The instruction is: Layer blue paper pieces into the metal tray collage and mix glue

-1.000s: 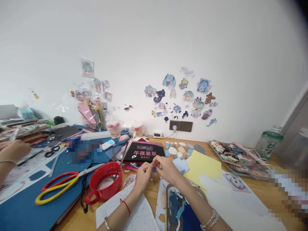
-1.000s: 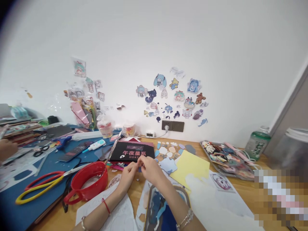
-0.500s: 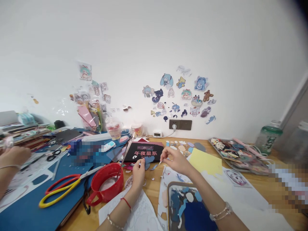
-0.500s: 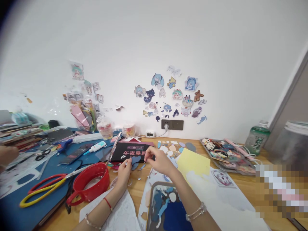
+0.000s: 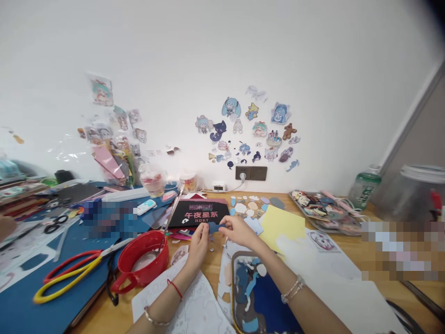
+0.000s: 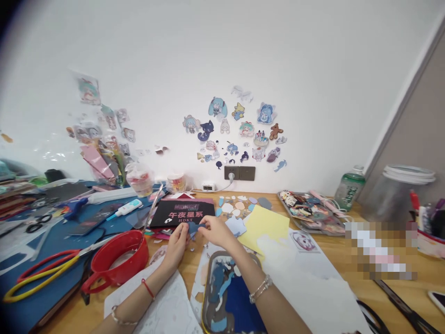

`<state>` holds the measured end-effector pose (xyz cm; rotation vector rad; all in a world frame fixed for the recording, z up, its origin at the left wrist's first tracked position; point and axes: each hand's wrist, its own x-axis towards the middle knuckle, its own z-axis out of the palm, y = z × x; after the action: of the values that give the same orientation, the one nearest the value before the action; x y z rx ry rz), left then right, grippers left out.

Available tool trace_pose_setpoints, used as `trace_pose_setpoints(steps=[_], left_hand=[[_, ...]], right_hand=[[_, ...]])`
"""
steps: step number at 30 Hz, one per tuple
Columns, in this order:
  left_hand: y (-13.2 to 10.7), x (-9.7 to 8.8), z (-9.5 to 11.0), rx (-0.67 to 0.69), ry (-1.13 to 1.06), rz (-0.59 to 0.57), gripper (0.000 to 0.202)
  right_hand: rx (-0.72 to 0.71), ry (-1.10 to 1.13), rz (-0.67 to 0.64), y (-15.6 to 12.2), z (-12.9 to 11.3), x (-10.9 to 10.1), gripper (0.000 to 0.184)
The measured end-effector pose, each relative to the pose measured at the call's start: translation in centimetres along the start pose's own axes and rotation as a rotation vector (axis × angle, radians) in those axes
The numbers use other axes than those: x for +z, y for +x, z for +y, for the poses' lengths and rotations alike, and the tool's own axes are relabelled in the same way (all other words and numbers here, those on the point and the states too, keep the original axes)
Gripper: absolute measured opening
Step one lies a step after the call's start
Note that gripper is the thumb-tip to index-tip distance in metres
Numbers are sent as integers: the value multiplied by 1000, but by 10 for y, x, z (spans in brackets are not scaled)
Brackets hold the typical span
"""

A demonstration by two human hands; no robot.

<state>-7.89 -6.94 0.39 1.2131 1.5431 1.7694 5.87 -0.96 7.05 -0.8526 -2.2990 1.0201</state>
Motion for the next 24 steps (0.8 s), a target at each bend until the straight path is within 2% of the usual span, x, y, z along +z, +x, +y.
trace_pose_setpoints(steps=[5, 10, 14, 16, 18, 20, 22, 24], left_hand=[[-2, -2, -1, 14, 113, -9, 36], [-2, -7, 1, 42, 268, -18, 29], [-1, -8, 2, 78, 379, -38, 24], [0, -8, 1, 97, 424, -48, 21], [2, -9, -1, 116, 463, -61, 19], [2, -10, -2, 130, 496, -75, 22], [3, -10, -2, 138, 521, -85, 27], [3, -11, -2, 140, 538, -92, 34]], right_hand=[[58, -63, 16, -11, -11, -35, 9], [141, -164, -37, -53, -11, -76, 27], [243, -209, -217, -93, 11, -85, 29], [282, -231, -258, -107, 22, -85, 24], [312, -266, -211, -115, 26, -86, 17], [325, -300, -119, -118, 19, -88, 18], [314, -318, -30, -122, -1, -92, 22], [228, -317, 36, -131, -30, -94, 27]])
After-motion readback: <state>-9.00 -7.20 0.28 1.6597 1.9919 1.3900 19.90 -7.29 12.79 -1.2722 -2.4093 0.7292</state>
